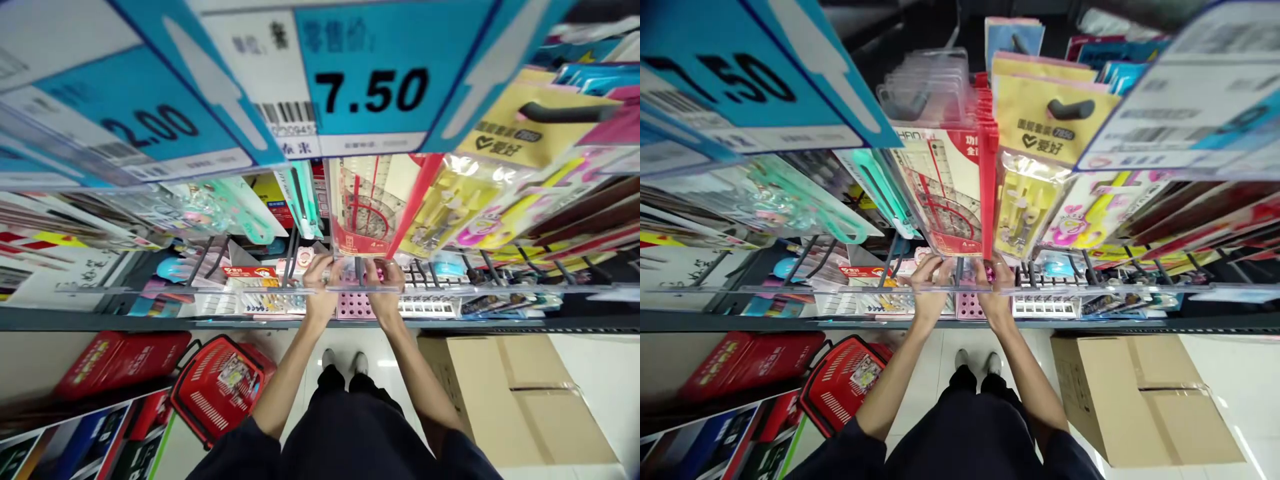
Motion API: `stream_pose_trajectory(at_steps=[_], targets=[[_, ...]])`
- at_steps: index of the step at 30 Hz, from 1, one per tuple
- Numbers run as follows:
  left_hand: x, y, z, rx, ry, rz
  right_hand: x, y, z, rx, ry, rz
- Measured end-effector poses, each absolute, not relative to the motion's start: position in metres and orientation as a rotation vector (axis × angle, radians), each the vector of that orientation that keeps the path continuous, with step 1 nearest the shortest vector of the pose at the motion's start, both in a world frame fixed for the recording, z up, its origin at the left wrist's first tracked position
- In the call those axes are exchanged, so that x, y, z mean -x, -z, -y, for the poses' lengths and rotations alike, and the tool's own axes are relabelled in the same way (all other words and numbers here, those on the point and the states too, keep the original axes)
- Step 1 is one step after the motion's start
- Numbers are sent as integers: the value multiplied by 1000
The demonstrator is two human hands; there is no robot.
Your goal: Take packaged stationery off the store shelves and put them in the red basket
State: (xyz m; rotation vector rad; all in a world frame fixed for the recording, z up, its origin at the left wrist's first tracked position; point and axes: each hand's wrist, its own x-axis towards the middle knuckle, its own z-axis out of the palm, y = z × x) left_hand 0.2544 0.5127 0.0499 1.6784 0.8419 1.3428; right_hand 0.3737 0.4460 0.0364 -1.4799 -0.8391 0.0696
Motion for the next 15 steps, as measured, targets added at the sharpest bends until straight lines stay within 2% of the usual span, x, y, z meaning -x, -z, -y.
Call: stream_pose_trajectory(at_steps=[15], targets=[[-258,-55,-525,-1509,-1322,-872,-378,-53,-434,1460,-68,864]])
